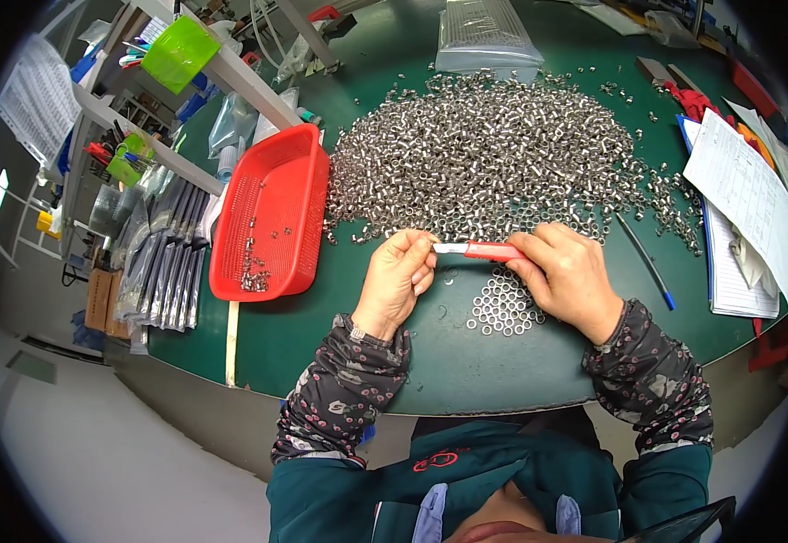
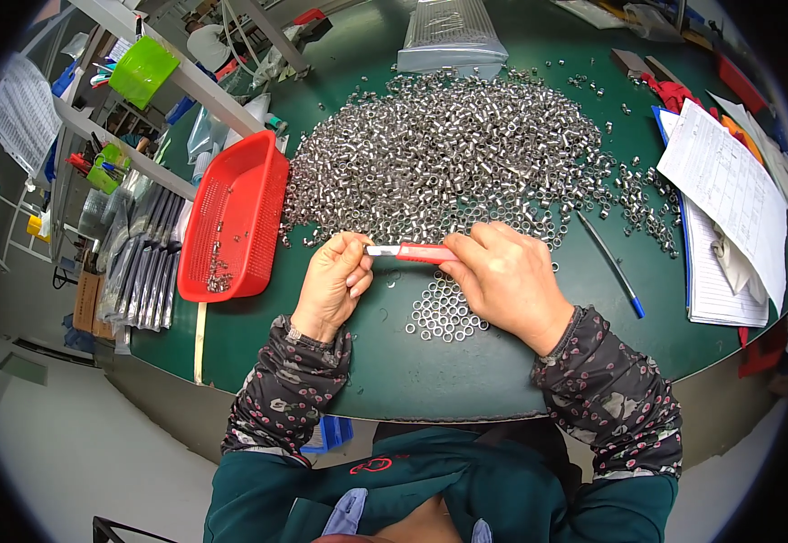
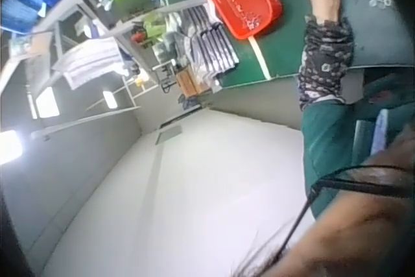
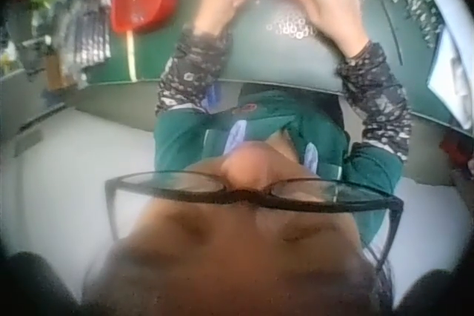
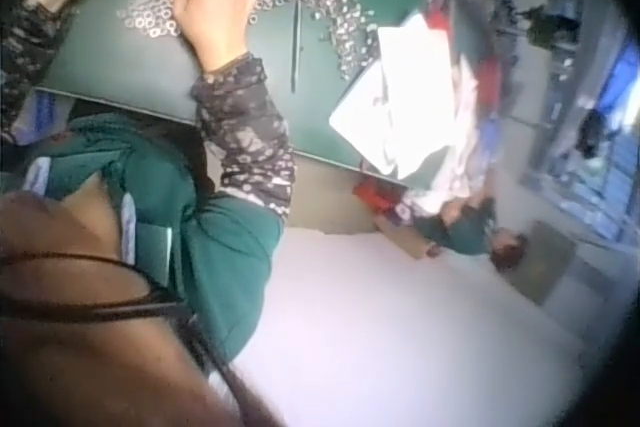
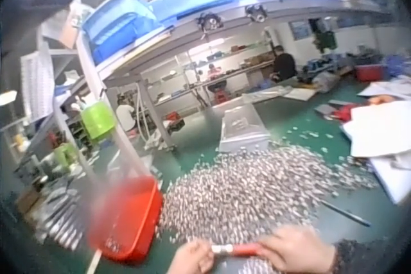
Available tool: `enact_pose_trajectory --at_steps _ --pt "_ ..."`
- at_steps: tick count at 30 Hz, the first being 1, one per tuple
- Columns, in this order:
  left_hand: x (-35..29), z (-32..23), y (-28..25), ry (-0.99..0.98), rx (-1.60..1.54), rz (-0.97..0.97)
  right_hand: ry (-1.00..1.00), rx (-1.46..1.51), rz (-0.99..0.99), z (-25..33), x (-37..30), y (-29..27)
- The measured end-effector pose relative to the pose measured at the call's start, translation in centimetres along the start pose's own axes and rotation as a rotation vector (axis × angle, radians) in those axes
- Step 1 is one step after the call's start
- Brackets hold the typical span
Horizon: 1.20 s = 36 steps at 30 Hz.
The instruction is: Sorting and inspecting small metal rings on a workbench using a small hand tool.
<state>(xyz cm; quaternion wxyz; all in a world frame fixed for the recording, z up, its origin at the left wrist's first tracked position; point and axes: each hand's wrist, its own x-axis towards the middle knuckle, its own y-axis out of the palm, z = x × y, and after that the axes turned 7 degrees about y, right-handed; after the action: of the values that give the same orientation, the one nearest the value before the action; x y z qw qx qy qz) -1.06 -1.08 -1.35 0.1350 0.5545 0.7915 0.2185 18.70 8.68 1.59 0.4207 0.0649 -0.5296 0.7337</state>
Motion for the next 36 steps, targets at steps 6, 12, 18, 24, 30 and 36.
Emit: enact_pose_trajectory --at_steps 6,12,18,24,30,36 --pt "0.0 0.0 0.0 -0.052 -0.032 -0.029 -0.066 -0.072 -0.025 0.0 0.1 -0.1" --pt "0.2 -0.4 0.1 -0.125 -0.109 -0.050 -0.041 -0.013 -0.114 -0.4 0.4 -0.6" --pt "0.2 -0.6 0.0 -0.150 -0.143 -0.066 -0.119 -0.126 -0.082 0.3 0.5 -0.9" --pt "0.3 -0.8 0.1 -0.170 -0.170 -0.105 -0.228 -0.175 -0.042 -0.3 0.4 -0.3" --pt "0.2 -0.7 -0.3 -0.170 -0.205 -0.083 -0.155 -0.147 0.095 -0.3 0.0 -0.3" --pt "0.3 -0.6 0.0 -0.136 -0.221 -0.050 0.031 0.078 -0.041 -0.1 0.2 -0.5"
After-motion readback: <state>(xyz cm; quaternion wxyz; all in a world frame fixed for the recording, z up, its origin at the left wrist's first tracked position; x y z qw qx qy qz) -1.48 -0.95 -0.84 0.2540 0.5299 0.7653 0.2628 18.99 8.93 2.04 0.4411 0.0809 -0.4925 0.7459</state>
